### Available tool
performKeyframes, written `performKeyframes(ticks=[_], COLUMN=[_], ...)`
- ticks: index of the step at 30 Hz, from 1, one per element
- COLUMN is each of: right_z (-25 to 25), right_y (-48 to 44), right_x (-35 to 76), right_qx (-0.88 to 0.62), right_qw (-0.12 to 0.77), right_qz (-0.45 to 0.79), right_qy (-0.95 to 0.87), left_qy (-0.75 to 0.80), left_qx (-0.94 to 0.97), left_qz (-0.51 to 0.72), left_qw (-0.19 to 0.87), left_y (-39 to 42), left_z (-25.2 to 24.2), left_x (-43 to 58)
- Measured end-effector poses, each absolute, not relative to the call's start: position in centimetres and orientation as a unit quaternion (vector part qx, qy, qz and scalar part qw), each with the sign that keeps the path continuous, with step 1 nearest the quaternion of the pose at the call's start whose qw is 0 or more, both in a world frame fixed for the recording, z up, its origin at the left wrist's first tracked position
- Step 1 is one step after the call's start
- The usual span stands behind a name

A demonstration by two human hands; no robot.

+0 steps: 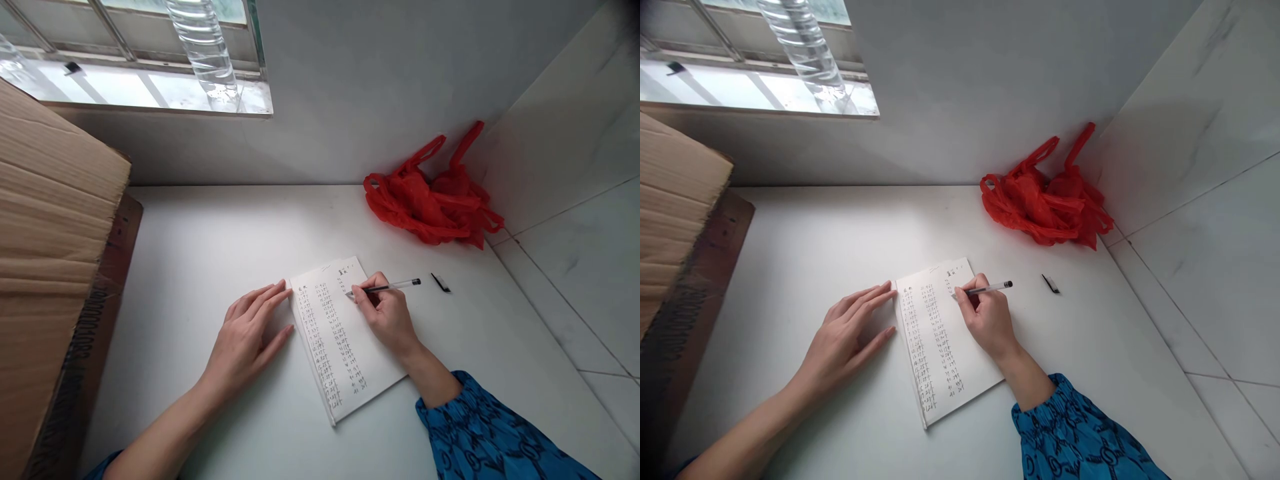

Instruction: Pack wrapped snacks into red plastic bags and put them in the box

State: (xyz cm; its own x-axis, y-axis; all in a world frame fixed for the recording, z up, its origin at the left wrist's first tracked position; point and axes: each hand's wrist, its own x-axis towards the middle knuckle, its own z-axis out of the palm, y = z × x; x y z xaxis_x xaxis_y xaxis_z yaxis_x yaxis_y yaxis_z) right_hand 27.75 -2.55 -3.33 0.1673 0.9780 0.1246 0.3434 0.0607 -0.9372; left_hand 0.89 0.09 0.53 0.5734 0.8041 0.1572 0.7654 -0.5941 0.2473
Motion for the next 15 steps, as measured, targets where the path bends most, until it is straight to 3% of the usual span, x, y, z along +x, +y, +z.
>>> performKeyframes(ticks=[15], right_z=[-3.41], right_y=[-2.55], right_x=[27.80], right_qx=[-0.598], right_qw=[0.482], right_qz=[0.327], right_qy=[-0.551], left_qy=[0.442], left_qx=[0.886], left_qz=[0.124], left_qw=[0.069], left_y=[0.26], left_z=[0.36], left_x=[0.94])
